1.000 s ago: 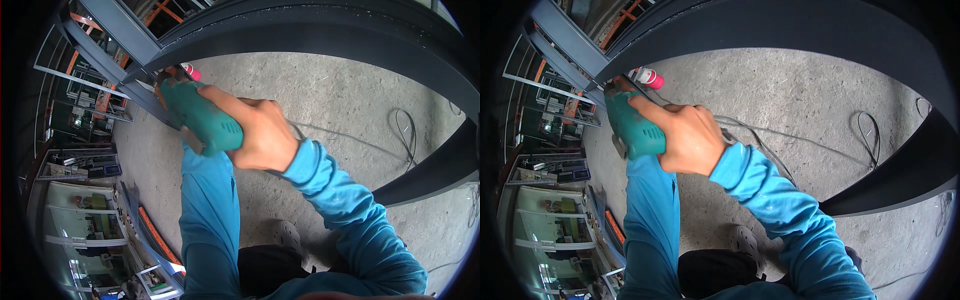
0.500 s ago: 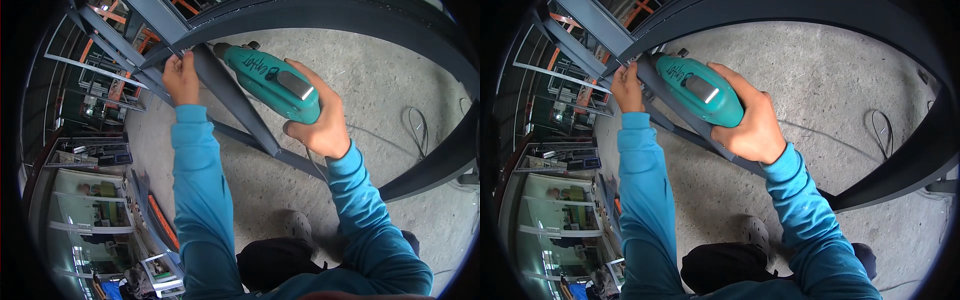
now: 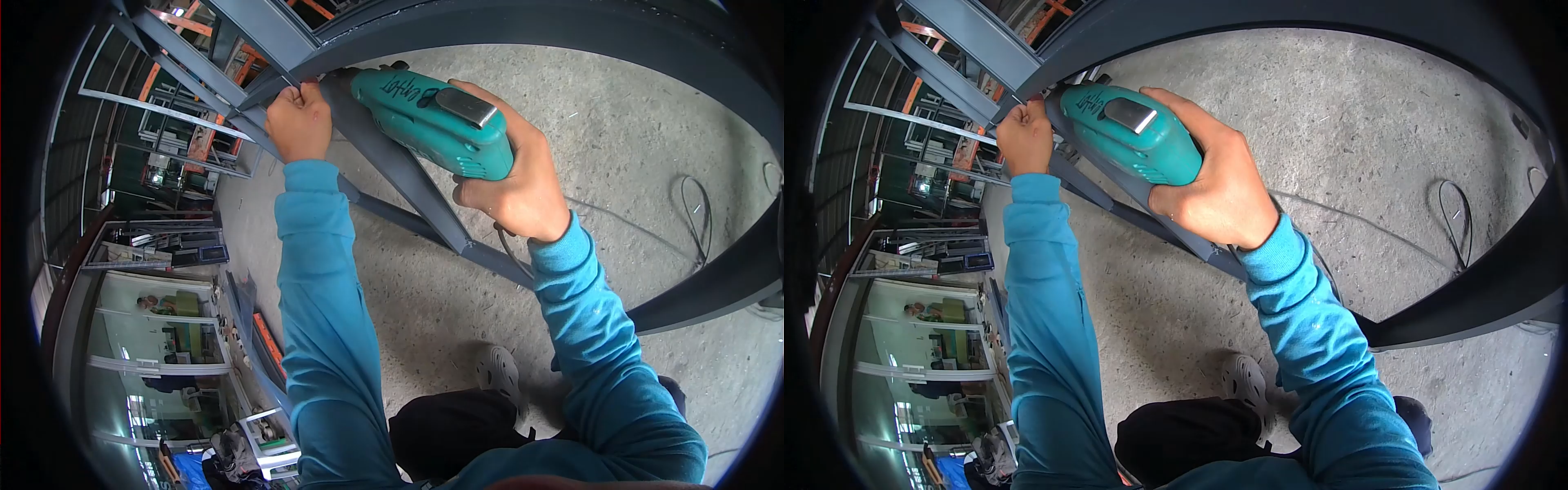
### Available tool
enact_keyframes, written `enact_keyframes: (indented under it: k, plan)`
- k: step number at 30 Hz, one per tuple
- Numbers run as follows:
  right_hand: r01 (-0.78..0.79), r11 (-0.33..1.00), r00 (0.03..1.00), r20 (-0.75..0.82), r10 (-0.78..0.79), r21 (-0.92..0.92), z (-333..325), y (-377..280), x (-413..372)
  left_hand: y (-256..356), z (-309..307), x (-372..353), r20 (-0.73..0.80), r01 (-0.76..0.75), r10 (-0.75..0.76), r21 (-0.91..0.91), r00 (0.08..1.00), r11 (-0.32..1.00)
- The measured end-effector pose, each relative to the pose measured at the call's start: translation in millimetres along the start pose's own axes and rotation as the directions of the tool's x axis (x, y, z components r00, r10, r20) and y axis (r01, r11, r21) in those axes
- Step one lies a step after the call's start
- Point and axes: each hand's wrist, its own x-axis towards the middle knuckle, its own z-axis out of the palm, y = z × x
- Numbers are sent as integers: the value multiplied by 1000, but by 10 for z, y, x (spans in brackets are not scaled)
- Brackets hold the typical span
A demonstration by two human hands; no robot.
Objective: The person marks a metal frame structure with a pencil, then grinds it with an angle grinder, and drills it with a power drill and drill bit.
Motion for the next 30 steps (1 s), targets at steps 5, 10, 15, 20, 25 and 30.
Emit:
enact_keyframes:
  k: [5,10,15,20,25,30]
  plan:
    - [-6,1000,1000,17,6,7,2,41,5,32,-6,-11,-20,-30,32,81,999,996]
    - [7,1000,1000,8,-7,25,5,72,7,-3,-11,3,-17,-36,36,22,999,999]
    - [11,1000,1000,21,-12,17,-6,15,13,27,-16,-12,-14,-26,27,64,1000,998]
    - [86,994,996,15,-85,-74,-10,4,-10,-36,-3,-2,18,-23,21,129,1000,991]
    - [89,993,996,17,-88,-78,8,22,-12,-36,13,-6,-25,-48,51,92,998,995]
    - [82,995,997,9,-82,-59,20,31,-9,-11,7,-12,-12,-12,13,77,1000,997]
